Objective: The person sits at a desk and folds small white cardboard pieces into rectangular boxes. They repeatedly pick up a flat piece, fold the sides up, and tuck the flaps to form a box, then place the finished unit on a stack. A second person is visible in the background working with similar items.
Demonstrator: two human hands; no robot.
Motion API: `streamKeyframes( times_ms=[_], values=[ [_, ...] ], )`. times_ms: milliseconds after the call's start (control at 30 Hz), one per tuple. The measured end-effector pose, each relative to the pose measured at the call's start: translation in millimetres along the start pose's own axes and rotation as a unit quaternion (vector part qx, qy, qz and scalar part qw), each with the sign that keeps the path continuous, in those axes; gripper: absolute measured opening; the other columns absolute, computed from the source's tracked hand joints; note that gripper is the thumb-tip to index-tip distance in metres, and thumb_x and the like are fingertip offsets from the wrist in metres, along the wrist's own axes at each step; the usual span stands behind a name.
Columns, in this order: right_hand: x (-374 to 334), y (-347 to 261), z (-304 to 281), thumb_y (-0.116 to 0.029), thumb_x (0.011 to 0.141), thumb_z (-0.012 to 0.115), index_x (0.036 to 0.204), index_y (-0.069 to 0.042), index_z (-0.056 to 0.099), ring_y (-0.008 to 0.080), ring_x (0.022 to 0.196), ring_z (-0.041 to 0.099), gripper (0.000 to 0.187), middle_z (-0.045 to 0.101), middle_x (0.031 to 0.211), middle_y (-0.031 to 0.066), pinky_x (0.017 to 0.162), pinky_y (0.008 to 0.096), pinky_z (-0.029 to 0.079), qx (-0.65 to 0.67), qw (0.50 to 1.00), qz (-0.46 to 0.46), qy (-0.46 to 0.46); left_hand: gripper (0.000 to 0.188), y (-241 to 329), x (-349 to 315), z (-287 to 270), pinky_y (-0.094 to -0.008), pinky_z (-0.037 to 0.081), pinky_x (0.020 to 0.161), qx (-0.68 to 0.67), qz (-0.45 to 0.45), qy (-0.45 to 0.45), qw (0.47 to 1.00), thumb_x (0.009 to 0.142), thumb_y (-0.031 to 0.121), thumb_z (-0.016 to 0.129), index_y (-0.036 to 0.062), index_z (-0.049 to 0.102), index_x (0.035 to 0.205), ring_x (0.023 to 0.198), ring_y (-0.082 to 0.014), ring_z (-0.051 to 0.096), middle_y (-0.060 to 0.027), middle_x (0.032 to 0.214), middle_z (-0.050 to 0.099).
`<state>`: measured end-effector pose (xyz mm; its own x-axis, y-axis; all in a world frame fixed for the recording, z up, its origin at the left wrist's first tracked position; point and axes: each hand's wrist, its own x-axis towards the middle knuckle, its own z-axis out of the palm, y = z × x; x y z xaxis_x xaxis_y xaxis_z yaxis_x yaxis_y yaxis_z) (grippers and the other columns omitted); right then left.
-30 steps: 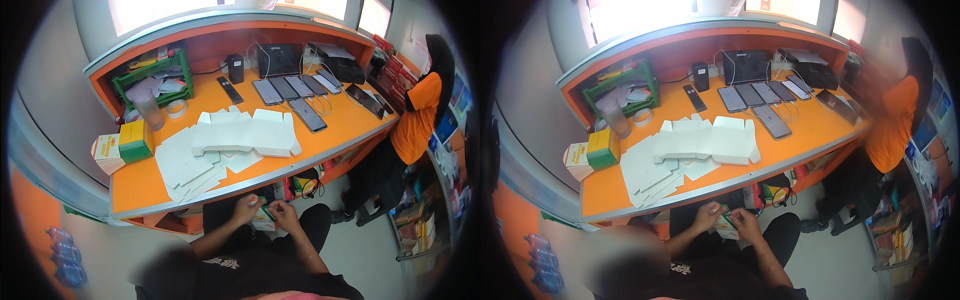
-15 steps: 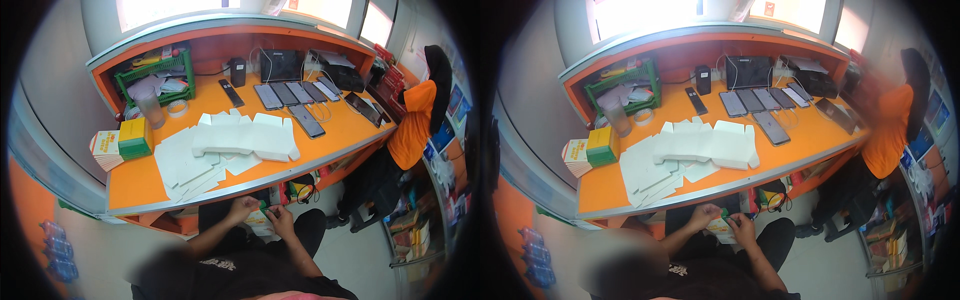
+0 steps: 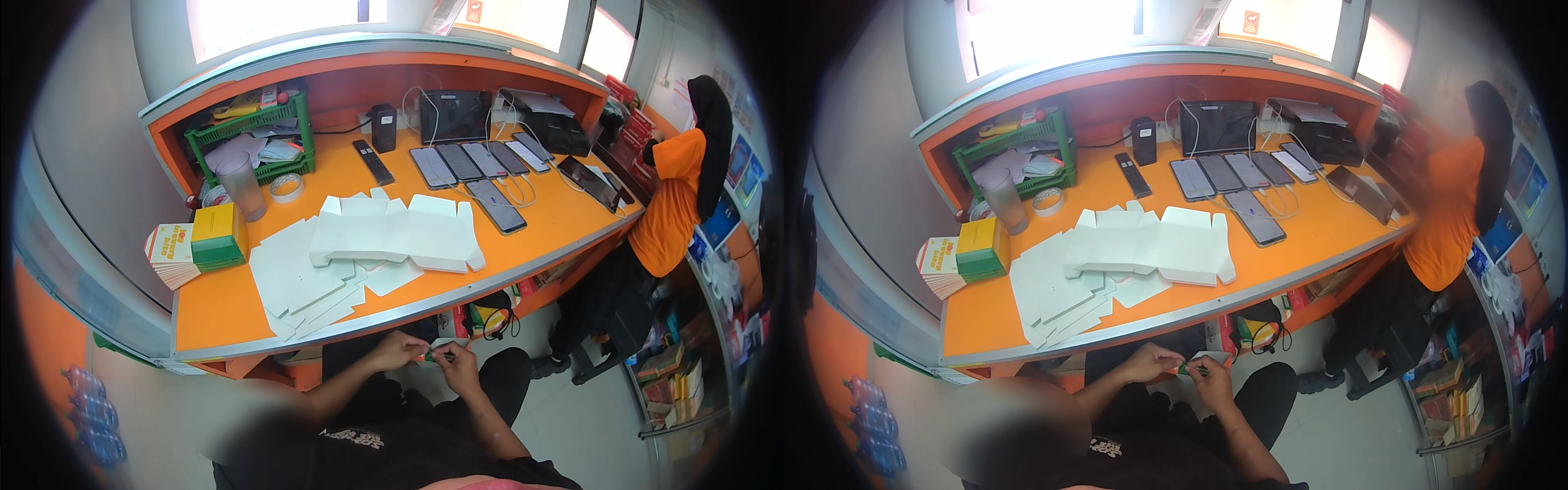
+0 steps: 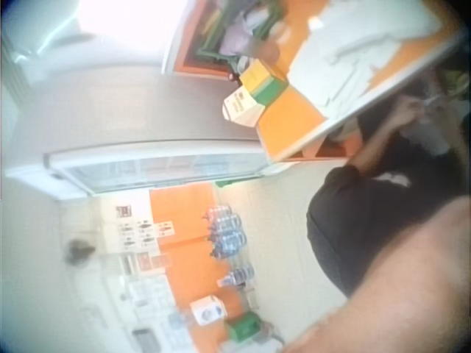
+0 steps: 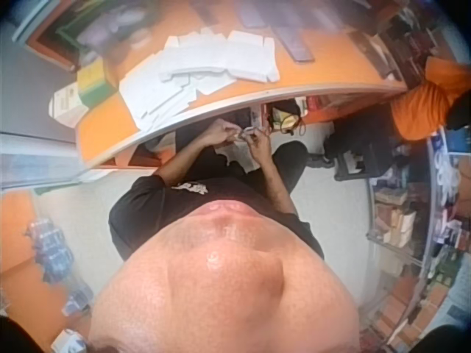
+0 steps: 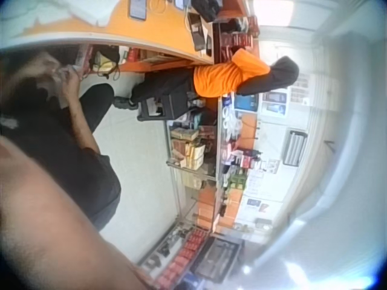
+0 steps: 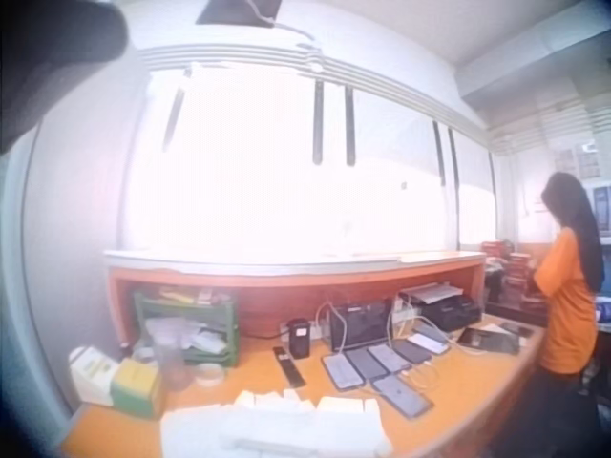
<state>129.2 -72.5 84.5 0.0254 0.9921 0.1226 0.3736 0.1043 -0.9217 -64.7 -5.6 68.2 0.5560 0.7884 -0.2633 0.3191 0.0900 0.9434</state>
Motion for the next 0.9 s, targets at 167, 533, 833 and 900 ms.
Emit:
streamKeyframes(
  times_ms=[167, 533, 833, 900],
  values=[
    [3.2, 15.1, 0.1, -0.004, 0.082, 0.074, 0.088, 0.000, 0.068, 0.0250, 0.088, 0.071, 0.010, 0.073, 0.087, 0.0107, 0.080, 0.0339, 0.054, 0.009, 0.999, -0.036, -0.011, 0.027, 9.3, -4.3, -3.4, -0.0267, 0.051, 0.082, 0.041, 0.013, -0.010, 0.999, 0.095, 0.022, 0.064, 0.0026, 0.072, 0.113, 0.088, -0.0097, 0.066, -0.0086, 0.099, 0.075],
    [3.3, 17.8, 5.0, -0.005, 0.086, 0.074, 0.090, 0.002, 0.066, 0.0117, 0.084, 0.066, 0.011, 0.072, 0.092, 0.0086, 0.073, 0.0278, 0.054, 0.019, 0.995, 0.032, -0.087, 0.028, 2.2, -9.2, -13.4, -0.0272, 0.050, 0.082, 0.063, 0.026, -0.044, 0.997, 0.097, 0.023, 0.062, 0.0013, 0.071, 0.113, 0.090, -0.0109, 0.064, -0.0078, 0.098, 0.073],
    [1.8, 5.2, 0.6, -0.007, 0.087, 0.073, 0.092, 0.001, 0.064, 0.0113, 0.079, 0.065, 0.012, 0.071, 0.086, 0.0081, 0.072, 0.0282, 0.052, -0.015, 0.995, 0.041, -0.090, 0.026, 0.6, -8.2, -16.6, -0.0275, 0.051, 0.082, -0.047, -0.060, -0.059, 0.995, 0.092, 0.024, 0.070, 0.0040, 0.074, 0.108, 0.091, -0.0102, 0.064, -0.0052, 0.098, 0.073],
    [-0.2, -2.2, -1.8, -0.007, 0.087, 0.073, 0.091, 0.001, 0.064, 0.0120, 0.079, 0.065, 0.012, 0.070, 0.085, 0.0074, 0.072, 0.0283, 0.052, -0.066, 0.991, 0.034, -0.113, 0.027, -3.8, -8.1, -15.3, -0.0276, 0.051, 0.082, -0.053, -0.067, -0.058, 0.995, 0.091, 0.024, 0.071, 0.0040, 0.074, 0.108, 0.091, -0.0106, 0.065, -0.0056, 0.098, 0.073]
  ],
)
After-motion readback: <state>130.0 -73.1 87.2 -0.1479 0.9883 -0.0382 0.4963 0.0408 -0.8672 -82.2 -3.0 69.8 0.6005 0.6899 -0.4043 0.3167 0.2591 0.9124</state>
